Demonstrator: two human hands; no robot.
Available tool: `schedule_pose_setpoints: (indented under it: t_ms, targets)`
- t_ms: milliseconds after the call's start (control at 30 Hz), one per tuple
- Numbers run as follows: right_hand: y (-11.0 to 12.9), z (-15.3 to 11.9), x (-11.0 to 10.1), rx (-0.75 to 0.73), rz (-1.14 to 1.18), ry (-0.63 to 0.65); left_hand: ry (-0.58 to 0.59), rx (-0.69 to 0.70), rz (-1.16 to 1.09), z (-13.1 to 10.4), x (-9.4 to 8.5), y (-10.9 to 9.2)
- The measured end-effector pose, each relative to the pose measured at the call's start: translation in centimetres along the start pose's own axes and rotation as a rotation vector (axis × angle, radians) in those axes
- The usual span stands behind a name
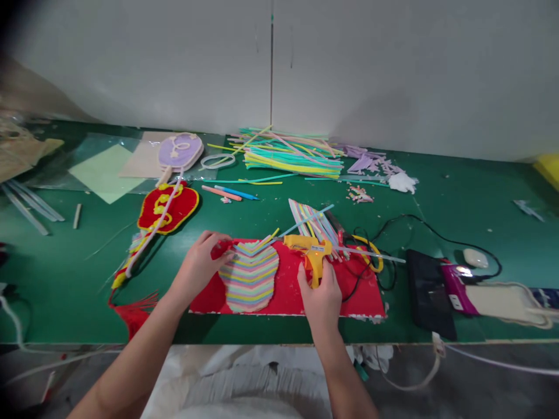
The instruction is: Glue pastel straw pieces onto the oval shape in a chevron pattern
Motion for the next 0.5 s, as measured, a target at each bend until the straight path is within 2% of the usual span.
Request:
schedule_pose_setpoints:
  t_ms: [133,267,367,500]
  targets:
    - [0.0,-0.1,0.1,0.002,0.003,0.020,-0.025,0.143,0.153,-0.2,0.0,-1.3]
    - [0.1,-0.1,0.0,-0.011,0.010,0.023,0.040,0.279,0.343,0.2,1.0,-2.0]
    - [0.2,0.0,0.0,-0.031,0.019,0.032,0.084,0.339,0.381,0.6,1.3,-2.3]
    - [0.3,0.0,-0.4,-0.060,0.030,0.041,0.129,0.352,0.328,0.9,0.8,-2.7]
Point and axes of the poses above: each hand's wrist, its own z-axis towards the middle knuckle, its own x-axis out of the palm, y = z × x, the point moved 6 cm from there along z, towards the middle knuckle, and after that the axes turned 12 degrees about -x, right-handed, at the moved point
